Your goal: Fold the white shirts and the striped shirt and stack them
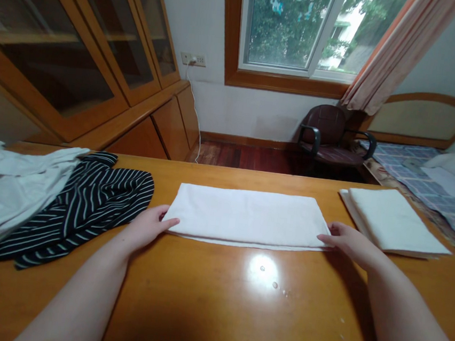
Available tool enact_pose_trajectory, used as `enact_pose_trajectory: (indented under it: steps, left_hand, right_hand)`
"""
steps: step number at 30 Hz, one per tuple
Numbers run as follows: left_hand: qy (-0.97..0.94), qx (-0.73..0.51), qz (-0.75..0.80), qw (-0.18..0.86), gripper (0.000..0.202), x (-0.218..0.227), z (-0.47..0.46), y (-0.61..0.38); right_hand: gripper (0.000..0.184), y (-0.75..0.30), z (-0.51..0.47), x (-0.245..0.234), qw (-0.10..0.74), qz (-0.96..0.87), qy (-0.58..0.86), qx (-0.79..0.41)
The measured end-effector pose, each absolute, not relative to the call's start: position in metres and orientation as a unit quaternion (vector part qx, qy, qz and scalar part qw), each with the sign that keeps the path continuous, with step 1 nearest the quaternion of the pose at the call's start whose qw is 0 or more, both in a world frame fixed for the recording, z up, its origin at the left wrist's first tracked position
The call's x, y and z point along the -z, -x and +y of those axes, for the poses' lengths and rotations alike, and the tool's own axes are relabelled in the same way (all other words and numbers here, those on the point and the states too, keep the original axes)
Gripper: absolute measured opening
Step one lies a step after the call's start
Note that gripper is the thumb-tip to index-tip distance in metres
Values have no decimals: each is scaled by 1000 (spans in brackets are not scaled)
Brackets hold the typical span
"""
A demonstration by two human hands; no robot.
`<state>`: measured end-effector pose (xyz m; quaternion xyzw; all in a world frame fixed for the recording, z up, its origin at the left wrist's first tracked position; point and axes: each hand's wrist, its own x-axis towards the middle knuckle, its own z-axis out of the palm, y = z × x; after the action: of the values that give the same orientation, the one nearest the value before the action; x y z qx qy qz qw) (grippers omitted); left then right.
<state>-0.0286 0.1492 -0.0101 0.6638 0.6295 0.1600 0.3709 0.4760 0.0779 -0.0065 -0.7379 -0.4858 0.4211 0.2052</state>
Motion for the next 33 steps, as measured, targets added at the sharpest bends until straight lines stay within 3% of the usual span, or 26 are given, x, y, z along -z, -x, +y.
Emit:
enact_pose_trajectory:
  steps: [9,18,27,33]
  left_hand:
    - [-654,-161,626,392,54,9,147,29]
    - [-696,-43,661,277,40,5,148,32]
    - [-685,-82,657,304,37,8,149,38]
    - [-690,-50,666,279,39,13,150,42]
  right_hand:
    - [31,-476,76,5,205,-493,713,-455]
    - [21,-478,78,8,130,-541,754,-349]
    - [10,-464,80,2,186,-503,751,-385]
    - [11,-464,79,-2,152,-526,758,-354]
